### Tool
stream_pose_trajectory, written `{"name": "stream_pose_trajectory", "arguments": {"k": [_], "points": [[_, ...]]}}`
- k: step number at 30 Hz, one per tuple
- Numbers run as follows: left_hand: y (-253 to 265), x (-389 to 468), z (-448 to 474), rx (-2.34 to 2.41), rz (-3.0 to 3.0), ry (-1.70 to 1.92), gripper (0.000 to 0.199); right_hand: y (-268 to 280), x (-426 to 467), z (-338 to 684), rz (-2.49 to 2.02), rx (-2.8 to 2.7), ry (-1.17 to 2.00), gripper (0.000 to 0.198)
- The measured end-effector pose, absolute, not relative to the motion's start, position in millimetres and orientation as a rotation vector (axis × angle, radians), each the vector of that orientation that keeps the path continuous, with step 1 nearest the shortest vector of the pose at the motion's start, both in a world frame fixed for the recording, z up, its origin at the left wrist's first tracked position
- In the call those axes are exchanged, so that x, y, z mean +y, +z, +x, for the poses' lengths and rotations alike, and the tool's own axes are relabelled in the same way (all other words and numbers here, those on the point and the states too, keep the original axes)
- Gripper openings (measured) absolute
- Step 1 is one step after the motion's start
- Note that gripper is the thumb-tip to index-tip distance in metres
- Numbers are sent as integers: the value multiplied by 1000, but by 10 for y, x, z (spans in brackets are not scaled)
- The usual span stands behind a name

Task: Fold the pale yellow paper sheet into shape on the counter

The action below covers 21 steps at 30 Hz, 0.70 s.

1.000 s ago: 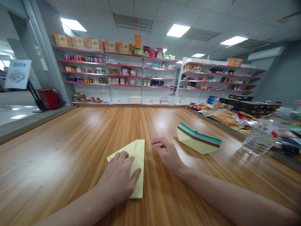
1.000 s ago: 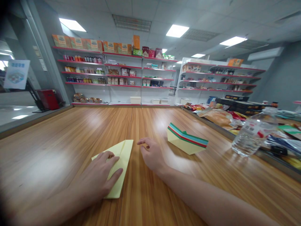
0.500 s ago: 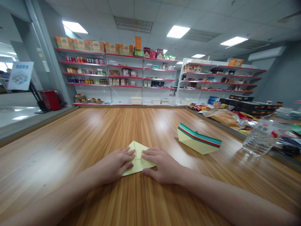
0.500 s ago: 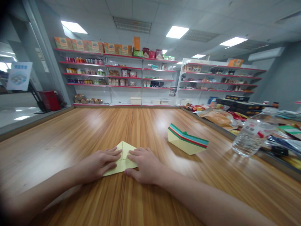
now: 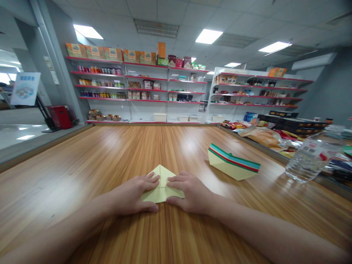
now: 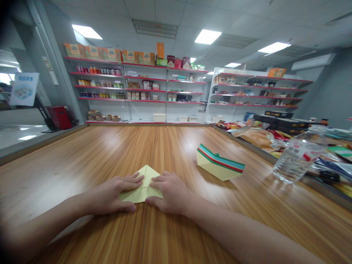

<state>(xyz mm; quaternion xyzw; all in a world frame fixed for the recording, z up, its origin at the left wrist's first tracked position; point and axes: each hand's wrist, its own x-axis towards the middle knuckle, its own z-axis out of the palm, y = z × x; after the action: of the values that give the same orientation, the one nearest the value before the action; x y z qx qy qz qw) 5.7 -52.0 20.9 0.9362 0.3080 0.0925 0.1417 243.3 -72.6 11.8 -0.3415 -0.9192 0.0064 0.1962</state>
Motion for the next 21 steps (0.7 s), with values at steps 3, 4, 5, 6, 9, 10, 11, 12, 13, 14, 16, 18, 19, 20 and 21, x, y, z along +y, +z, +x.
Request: {"name": "stream_pose_trajectory", "arguments": {"k": [3, 4, 5, 6, 9, 10, 11, 12, 13, 14, 16, 18, 19, 20, 21], "points": [[208, -539, 66, 916, 2711, 232, 71, 111, -724, 2428, -939, -2588, -42, 28], [208, -546, 70, 924, 2718, 223, 68, 108, -724, 2425, -934, -2594, -59, 27], [209, -552, 75, 925, 2725, 216, 64, 105, -724, 2421, -930, -2599, -74, 27], [212, -558, 80, 919, 2730, 212, 60, 104, -725, 2418, -927, -2604, -84, 27], [231, -572, 93, 860, 2731, 234, 51, 105, -729, 2409, -926, -2605, -91, 27], [242, -576, 96, 835, 2728, 248, 49, 107, -730, 2407, -928, -2601, -86, 28], [253, -581, 99, 815, 2724, 259, 48, 109, -731, 2405, -931, -2596, -80, 28], [264, -586, 101, 800, 2724, 264, 47, 112, -731, 2404, -935, -2591, -74, 28], [275, -592, 104, 792, 2726, 262, 46, 114, -731, 2404, -939, -2588, -69, 28], [284, -597, 107, 787, 2730, 259, 46, 116, -731, 2405, -943, -2587, -63, 28], [295, -607, 115, 780, 2734, 261, 45, 118, -732, 2408, -948, -2588, -52, 27], [294, -614, 123, 768, 2734, 281, 45, 120, -737, 2411, -943, -2601, -42, 25], [289, -616, 126, 764, 2737, 283, 44, 122, -741, 2410, -930, -2614, -37, 24], [281, -618, 128, 767, 2742, 276, 44, 123, -746, 2407, -912, -2633, -31, 23], [271, -618, 128, 773, 2750, 261, 45, 125, -752, 2403, -887, -2652, -26, 22]]}}
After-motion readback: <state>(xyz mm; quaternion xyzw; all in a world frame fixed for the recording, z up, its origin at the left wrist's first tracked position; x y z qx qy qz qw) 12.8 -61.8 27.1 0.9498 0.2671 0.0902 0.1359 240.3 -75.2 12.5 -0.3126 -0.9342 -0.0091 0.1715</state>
